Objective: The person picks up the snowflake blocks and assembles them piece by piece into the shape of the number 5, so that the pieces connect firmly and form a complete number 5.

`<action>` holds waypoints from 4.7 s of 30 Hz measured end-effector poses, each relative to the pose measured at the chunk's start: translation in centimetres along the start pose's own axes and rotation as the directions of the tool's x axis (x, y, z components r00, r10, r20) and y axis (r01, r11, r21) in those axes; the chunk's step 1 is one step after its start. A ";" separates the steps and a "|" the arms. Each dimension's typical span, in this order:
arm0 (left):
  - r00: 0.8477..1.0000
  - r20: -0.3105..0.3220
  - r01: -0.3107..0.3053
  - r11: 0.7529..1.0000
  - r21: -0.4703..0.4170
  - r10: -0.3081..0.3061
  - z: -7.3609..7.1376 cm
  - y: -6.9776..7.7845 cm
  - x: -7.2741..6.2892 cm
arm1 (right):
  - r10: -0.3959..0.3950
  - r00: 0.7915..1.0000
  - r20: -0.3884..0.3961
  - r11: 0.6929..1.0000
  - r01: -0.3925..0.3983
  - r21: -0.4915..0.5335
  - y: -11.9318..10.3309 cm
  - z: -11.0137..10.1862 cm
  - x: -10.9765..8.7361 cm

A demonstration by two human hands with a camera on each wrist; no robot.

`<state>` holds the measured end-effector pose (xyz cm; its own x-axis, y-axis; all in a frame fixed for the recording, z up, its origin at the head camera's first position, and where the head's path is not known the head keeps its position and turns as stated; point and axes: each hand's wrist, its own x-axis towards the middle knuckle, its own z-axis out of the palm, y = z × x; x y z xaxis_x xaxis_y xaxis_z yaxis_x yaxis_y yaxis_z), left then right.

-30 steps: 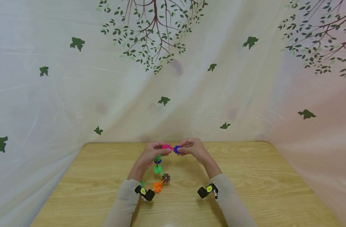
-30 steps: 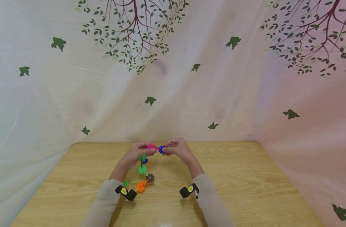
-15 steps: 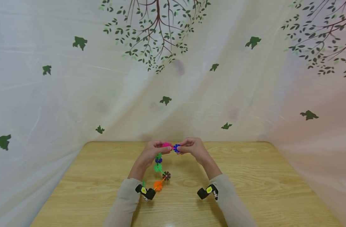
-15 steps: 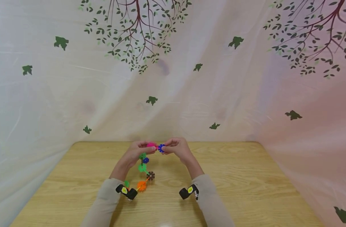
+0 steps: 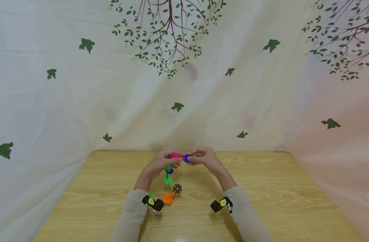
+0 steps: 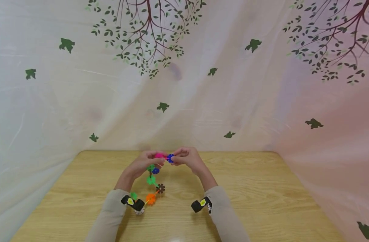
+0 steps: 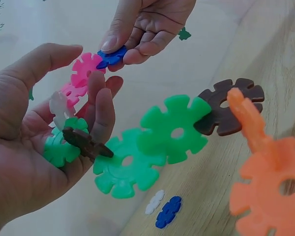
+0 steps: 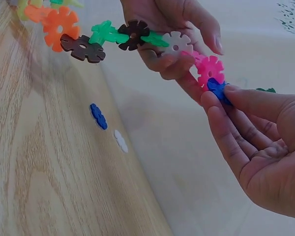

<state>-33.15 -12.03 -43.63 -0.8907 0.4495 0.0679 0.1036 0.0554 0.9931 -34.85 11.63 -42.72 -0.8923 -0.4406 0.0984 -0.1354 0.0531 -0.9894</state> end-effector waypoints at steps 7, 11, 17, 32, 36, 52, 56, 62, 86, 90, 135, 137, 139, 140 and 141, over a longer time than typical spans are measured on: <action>1.000 0.006 0.007 0.999 0.045 -0.007 -0.1 0.2 0.0 | -0.005 1.000 0.019 0.999 0.006 -0.036 -0.1 -0.2 0.0; 1.000 -0.018 0.017 0.999 0.051 -0.016 -0.5 0.1 -0.2 | -0.009 0.999 0.048 0.998 0.012 -0.067 -0.2 -0.3 -0.1; 0.998 -0.061 0.033 0.998 0.050 -0.030 -1.3 0.1 -0.6 | 0.012 0.998 0.066 0.991 -0.003 -0.135 0.2 0.0 0.1; 0.995 -0.091 0.026 1.000 -0.010 -0.027 -2.5 0.2 -1.2 | 0.039 0.981 0.188 0.906 0.045 -0.421 3.5 2.4 4.9; 0.996 -0.090 0.025 1.000 -0.012 -0.026 -2.6 0.3 -1.3 | 0.052 0.983 0.175 0.882 0.037 -0.471 4.4 2.7 5.9; 0.994 -0.099 0.040 0.999 0.007 -0.039 -2.8 0.0 -1.3 | 0.052 0.981 0.187 0.853 0.054 -0.520 5.8 2.1 8.1; 0.993 -0.111 0.037 0.999 0.013 -0.035 -2.9 0.0 -1.4 | 0.048 0.975 0.217 0.841 0.078 -0.535 5.7 2.4 8.3; 0.990 -0.129 0.060 0.998 0.006 -0.058 -2.9 0.0 -1.3 | 0.048 0.966 0.255 0.837 0.100 -0.538 5.4 2.8 8.3; 0.988 -0.113 0.106 0.994 0.003 -0.105 -2.1 0.0 -1.0 | 0.063 0.964 0.257 0.880 0.067 -0.469 5.0 0.9 5.8; 0.987 -0.118 0.104 0.994 -0.013 -0.105 -1.9 -0.2 -0.6 | 0.081 0.973 0.217 0.891 0.027 -0.453 5.3 0.0 4.7; 0.987 -0.150 0.031 0.975 -0.221 -0.065 0.7 -0.3 0.6 | -0.229 0.967 -0.115 0.959 0.203 -0.198 0.2 1.2 0.6; 0.987 -0.147 0.032 0.976 -0.217 -0.065 0.7 -0.3 0.6 | -0.233 0.966 -0.112 0.957 0.208 -0.201 0.2 1.2 0.6; 0.987 -0.148 0.034 0.975 -0.218 -0.068 0.7 -0.4 0.6 | -0.248 0.962 -0.115 0.952 0.220 -0.212 0.6 1.2 0.8; 0.986 -0.149 0.034 0.975 -0.219 -0.067 0.7 -0.3 0.7 | -0.255 0.960 -0.117 0.949 0.225 -0.221 0.6 1.2 0.9; 0.986 -0.151 0.033 0.975 -0.220 -0.068 0.8 -0.4 0.7 | -0.262 0.958 -0.120 0.946 0.231 -0.226 0.7 1.2 0.9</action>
<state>-33.44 -11.07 -44.03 -0.9522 0.3051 0.0143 -0.0258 -0.1271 0.9915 -35.18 10.18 -43.44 -0.8705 -0.3288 0.3663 -0.4314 0.1512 -0.8894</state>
